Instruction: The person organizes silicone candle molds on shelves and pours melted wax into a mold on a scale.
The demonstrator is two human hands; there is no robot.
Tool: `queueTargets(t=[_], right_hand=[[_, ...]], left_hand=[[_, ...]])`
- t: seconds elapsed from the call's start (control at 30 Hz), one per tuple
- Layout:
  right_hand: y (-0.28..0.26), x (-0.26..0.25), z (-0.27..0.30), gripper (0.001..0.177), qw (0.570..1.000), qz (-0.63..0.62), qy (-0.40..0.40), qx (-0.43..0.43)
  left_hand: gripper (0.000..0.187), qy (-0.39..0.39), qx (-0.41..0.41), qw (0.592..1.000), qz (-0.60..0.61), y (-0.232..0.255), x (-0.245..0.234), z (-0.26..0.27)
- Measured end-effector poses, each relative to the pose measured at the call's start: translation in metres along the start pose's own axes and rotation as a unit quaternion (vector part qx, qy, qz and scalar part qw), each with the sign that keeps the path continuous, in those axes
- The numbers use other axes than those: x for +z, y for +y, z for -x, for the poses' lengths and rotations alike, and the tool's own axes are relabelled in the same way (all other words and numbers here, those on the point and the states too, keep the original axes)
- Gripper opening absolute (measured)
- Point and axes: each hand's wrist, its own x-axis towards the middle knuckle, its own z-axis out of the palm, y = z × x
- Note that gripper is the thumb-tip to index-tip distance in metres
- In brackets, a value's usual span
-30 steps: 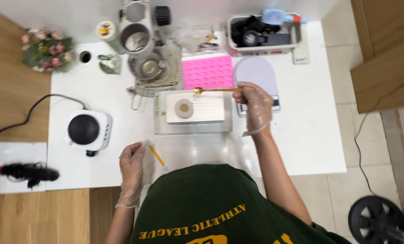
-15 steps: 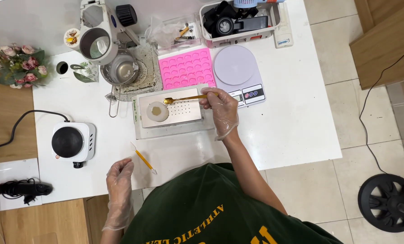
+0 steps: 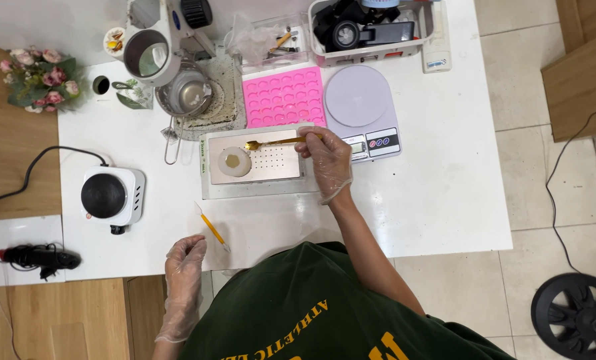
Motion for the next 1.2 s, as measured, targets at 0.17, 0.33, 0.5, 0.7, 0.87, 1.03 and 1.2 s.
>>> queueTargets(t=[0.17,0.33,0.5,0.7,0.87,1.03,1.2], right_hand=[[-0.017,0.004,0.003,0.018,1.0,-0.006,-0.012,-0.006],[-0.03,0.01,0.009,0.019,0.999,0.024,-0.034,-0.013],[-0.038,0.015,0.018,0.019,0.994,0.051,-0.091,-0.039],[-0.052,0.022,0.032,0.019,0.982,0.099,-0.139,-0.081],[-0.048,0.02,0.034,0.02,0.98,0.122,-0.141,-0.063],[-0.05,0.021,0.038,0.02,0.981,0.107,-0.139,-0.077],[-0.051,0.018,0.034,0.018,0.99,0.094,-0.061,-0.088]], left_hand=[[0.026,0.002,-0.008,1.0,0.002,0.005,0.004,0.005],[0.026,-0.001,-0.005,1.0,0.018,0.0,0.007,0.004],[0.025,-0.012,0.036,0.999,-0.009,0.004,0.01,0.004],[0.027,-0.014,0.07,0.997,-0.001,-0.008,0.01,-0.007],[0.028,-0.018,0.076,0.997,0.021,-0.01,0.007,-0.015],[0.028,-0.029,0.069,0.997,0.036,0.001,0.0,-0.019],[0.03,-0.047,0.082,0.995,0.032,0.01,-0.007,-0.026]])
